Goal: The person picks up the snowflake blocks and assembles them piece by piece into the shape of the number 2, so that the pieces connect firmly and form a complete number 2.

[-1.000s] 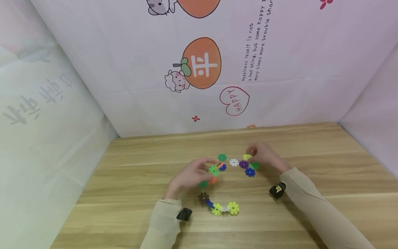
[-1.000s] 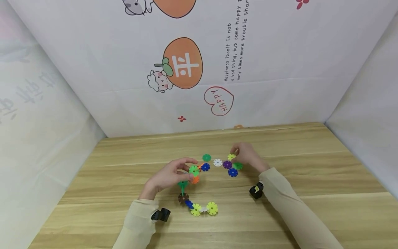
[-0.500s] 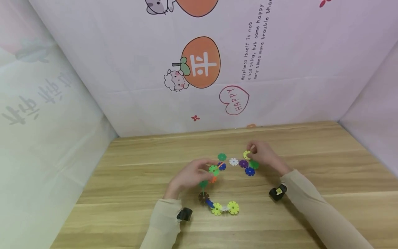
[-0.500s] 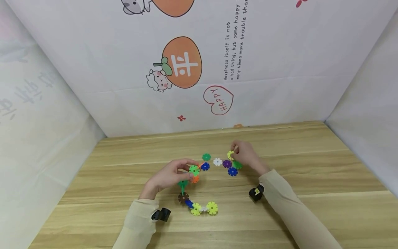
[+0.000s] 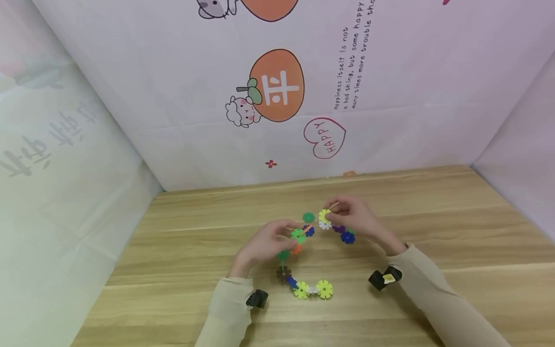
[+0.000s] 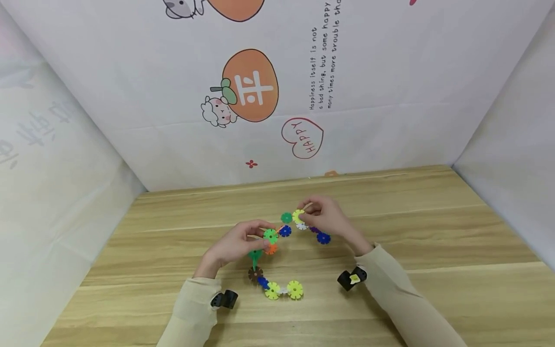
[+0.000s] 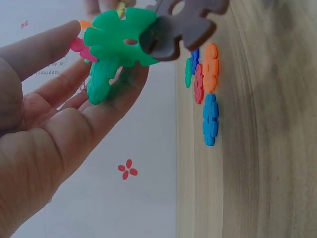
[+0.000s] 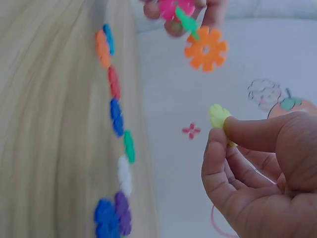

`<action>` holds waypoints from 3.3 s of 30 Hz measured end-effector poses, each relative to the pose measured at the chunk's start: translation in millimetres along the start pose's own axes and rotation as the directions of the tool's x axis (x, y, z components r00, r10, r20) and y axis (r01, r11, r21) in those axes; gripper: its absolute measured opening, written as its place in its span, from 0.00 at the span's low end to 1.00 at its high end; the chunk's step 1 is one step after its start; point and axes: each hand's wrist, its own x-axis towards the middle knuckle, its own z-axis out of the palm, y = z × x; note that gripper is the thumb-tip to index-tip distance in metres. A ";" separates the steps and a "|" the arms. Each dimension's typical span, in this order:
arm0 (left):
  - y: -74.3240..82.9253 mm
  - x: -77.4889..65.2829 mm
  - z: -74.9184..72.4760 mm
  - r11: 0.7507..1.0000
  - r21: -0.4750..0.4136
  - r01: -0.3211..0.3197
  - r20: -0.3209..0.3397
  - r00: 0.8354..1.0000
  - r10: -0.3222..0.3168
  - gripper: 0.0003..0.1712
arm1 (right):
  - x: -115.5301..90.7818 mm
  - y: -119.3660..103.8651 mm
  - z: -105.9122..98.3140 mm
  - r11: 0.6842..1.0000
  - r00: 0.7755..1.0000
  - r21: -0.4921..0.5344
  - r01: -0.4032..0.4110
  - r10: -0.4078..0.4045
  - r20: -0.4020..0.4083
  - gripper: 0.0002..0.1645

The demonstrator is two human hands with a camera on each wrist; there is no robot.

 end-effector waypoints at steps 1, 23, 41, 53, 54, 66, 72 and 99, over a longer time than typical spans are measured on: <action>0.3 0.2 0.1 1.000 -0.005 -0.003 0.003 1.000 0.003 0.22 | -0.5 -2.7 1.4 1.000 1.000 0.016 0.001 -0.001 0.003 0.12; 2.2 1.6 3.1 0.998 -0.033 -0.056 0.012 0.998 0.056 0.20 | -5.5 -17.1 11.9 0.997 0.998 0.069 0.047 -0.049 0.039 0.10; 0.9 11.1 21.3 0.998 -0.058 -0.006 -0.053 0.999 0.003 0.18 | -7.2 -19.2 13.6 0.998 0.999 0.047 0.038 -0.038 -0.003 0.11; 2.2 10.3 23.1 1.000 -0.007 -0.020 -0.080 0.997 0.020 0.19 | -7.3 -18.6 12.1 0.995 0.994 0.049 0.085 -0.088 0.058 0.11; 2.5 10.4 23.1 1.000 -0.005 -0.021 -0.082 0.996 0.021 0.18 | -7.6 -19.1 11.5 0.996 0.994 0.039 0.083 -0.086 0.061 0.11; -1.1 12.4 21.9 0.994 0.038 -0.105 -0.093 0.990 0.108 0.14 | -8.1 -22.5 13.3 0.997 0.996 -0.002 0.073 -0.073 0.040 0.07; 4.0 10.6 22.8 0.994 0.036 -0.100 -0.100 0.990 0.104 0.14 | -9.2 -24.7 15.7 0.996 0.996 0.007 0.091 -0.091 0.017 0.05; 4.3 13.0 33.3 0.999 -0.011 -0.044 -0.118 0.992 0.042 0.12 | -8.5 -21.4 15.8 0.992 0.997 0.107 0.068 -0.071 0.032 0.04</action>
